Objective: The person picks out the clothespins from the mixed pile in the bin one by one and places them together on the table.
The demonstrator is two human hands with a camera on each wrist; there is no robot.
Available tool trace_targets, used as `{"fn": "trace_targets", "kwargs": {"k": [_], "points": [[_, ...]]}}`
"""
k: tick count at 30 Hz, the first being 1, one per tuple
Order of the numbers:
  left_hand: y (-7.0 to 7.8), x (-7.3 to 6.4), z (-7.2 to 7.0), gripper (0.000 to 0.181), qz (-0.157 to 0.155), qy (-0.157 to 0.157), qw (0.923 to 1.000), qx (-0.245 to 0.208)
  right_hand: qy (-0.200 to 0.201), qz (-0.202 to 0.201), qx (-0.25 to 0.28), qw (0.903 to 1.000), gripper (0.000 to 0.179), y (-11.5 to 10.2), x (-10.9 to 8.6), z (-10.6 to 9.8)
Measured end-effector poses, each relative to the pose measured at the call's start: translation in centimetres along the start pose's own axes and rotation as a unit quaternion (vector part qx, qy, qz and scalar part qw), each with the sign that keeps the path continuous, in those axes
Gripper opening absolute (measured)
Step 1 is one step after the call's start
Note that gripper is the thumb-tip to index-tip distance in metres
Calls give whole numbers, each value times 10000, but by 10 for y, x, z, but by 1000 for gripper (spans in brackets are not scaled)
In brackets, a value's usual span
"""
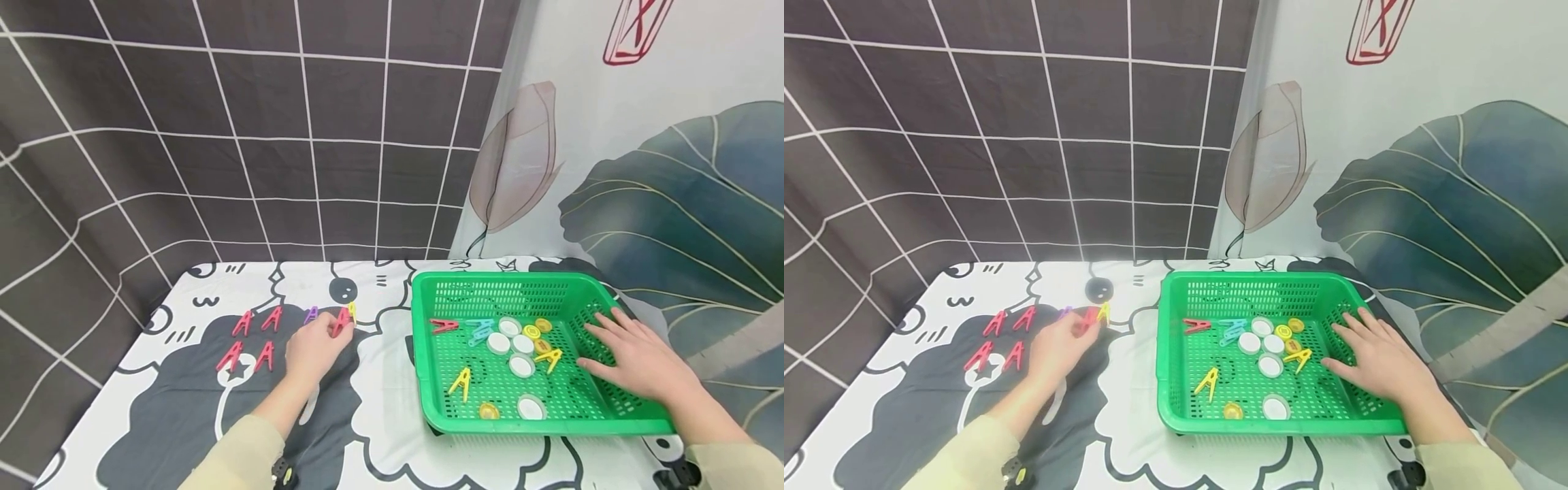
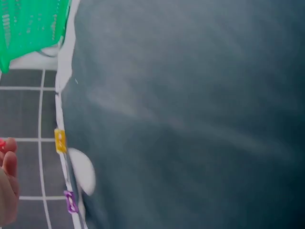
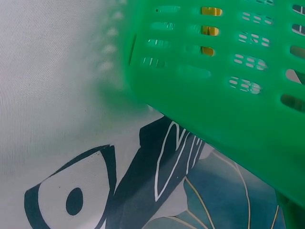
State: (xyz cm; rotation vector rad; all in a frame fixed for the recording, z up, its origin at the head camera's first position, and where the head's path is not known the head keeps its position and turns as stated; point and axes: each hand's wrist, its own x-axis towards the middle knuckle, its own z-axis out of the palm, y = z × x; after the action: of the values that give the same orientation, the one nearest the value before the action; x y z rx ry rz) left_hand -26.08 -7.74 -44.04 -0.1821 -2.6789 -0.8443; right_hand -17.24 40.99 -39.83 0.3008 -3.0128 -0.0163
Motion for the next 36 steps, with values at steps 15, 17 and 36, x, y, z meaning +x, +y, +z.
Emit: {"fn": "trace_targets", "kwargs": {"k": [15,17,36], "points": [[-40,1,-17,35,-869,-489,9917,814,9,2,28,10000,75,0,0,0],[-43,0,-19,35,-859,-559,9911,853,34,-18,21,10000,74,0,-1,0],[-52,-5,-14,28,-648,-1207,9802,1428,66,-79,-39,9999,72,1,-1,0]]}}
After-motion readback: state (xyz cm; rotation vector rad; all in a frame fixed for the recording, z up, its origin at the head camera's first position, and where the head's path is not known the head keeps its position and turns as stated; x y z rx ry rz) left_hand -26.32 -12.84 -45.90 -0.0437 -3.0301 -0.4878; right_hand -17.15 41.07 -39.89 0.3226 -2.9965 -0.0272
